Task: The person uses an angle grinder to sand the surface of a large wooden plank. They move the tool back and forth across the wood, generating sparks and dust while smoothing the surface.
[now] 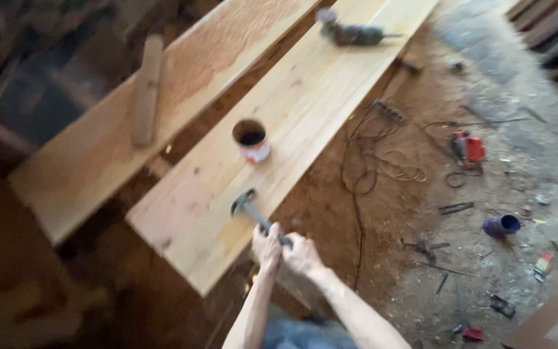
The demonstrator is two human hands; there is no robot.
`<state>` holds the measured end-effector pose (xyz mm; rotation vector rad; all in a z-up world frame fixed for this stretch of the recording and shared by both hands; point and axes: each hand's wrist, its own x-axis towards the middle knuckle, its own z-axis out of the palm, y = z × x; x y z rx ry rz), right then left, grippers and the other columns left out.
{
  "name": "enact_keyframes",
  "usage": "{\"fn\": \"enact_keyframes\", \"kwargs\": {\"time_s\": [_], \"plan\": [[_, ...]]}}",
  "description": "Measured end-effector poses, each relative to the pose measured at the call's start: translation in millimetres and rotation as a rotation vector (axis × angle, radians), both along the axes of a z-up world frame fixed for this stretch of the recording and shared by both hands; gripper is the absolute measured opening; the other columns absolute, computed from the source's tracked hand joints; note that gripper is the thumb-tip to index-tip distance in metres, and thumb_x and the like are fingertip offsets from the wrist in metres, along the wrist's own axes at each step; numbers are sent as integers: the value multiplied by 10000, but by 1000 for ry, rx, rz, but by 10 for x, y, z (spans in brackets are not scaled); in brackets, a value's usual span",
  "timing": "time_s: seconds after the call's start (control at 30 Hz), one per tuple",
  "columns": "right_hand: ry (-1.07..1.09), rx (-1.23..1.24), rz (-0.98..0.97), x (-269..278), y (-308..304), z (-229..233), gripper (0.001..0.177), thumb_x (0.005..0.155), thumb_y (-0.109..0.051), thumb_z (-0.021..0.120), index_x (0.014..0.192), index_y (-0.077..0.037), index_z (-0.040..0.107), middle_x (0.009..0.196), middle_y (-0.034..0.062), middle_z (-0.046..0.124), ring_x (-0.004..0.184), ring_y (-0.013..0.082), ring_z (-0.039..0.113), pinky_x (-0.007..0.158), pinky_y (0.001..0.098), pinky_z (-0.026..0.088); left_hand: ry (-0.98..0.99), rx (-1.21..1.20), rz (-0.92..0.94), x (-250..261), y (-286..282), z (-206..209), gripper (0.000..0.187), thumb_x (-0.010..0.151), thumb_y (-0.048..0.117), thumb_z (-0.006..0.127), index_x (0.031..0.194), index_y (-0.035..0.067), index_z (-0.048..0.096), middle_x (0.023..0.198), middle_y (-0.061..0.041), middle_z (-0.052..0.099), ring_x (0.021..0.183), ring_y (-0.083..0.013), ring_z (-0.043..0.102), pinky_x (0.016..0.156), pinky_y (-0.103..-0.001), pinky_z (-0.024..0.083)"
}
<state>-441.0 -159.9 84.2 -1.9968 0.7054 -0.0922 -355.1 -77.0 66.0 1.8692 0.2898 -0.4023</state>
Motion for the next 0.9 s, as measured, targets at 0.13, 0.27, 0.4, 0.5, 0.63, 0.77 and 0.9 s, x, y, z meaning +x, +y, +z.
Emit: {"fn": "enact_keyframes", "kwargs": {"time_s": [0.13, 0.27, 0.4, 0.5, 0.63, 0.77, 0.9], "plan": [[-10, 18, -51, -682, -245, 366, 316, 870, -232, 680, 1152, -93, 704, 955, 201, 762, 875, 331, 780, 780, 416, 604, -73, -380, 8, -540, -305, 215, 647, 796, 222, 797, 1342, -26, 555, 1131, -113, 720, 978, -204, 722, 833, -343, 597], [-75, 72, -21, -1015, -476, 557, 344, 902, -162, 649, 1224, -41, 639, 1010, 200, 755, 953, 304, 757, 821, 402, 582, -52, -296, -134, -845, -569, 385, 676, 776, 218, 805, 1360, -10, 552, 1028, -131, 746, 870, -183, 721, 753, -319, 598], [-138, 41, -72, -1072, -640, 662, 353, 904, -151, 671, 1226, -7, 651, 1032, 179, 751, 959, 265, 741, 815, 382, 571, -51, -273, -258, -883, -793, 492, 707, 763, 232, 828, 1368, -3, 547, 970, -103, 755, 837, -153, 723, 745, -300, 598], [-54, -2, -131, -1098, -762, 758, 373, 896, -178, 713, 1225, -7, 675, 901, 144, 735, 806, 230, 693, 729, 365, 549, -107, -291, -329, -792, -932, 492, 586, 848, 279, 811, 1326, -17, 647, 956, -102, 766, 838, -135, 705, 751, -290, 587], [-1, 24, -153, -939, -982, 837, 390, 900, -201, 734, 1224, 9, 681, 775, 70, 674, 675, 156, 590, 632, 325, 491, -146, -438, -114, -338, -1013, 484, 530, 950, 339, 709, 1294, -61, 662, 956, -103, 777, 809, -132, 712, 749, -284, 578], [11, 156, -161, -573, -1288, 730, 416, 891, -198, 738, 1248, 7, 678, 707, 36, 610, 583, 120, 539, 534, 302, 434, -126, -357, 119, 407, -1101, 516, 689, 957, 436, 635, 1451, -26, 502, 899, -130, 774, 727, -135, 709, 707, -285, 561], [-133, 63, -44, -83, -1682, 506, 406, 900, -162, 760, 1242, 39, 671, 782, -20, 652, 637, 56, 552, 562, 244, 460, -81, -486, 323, 1238, -1376, 450, 925, 897, 476, 639, 1593, 34, 219, 821, -182, 743, 653, -161, 684, 643, -311, 542]]}}
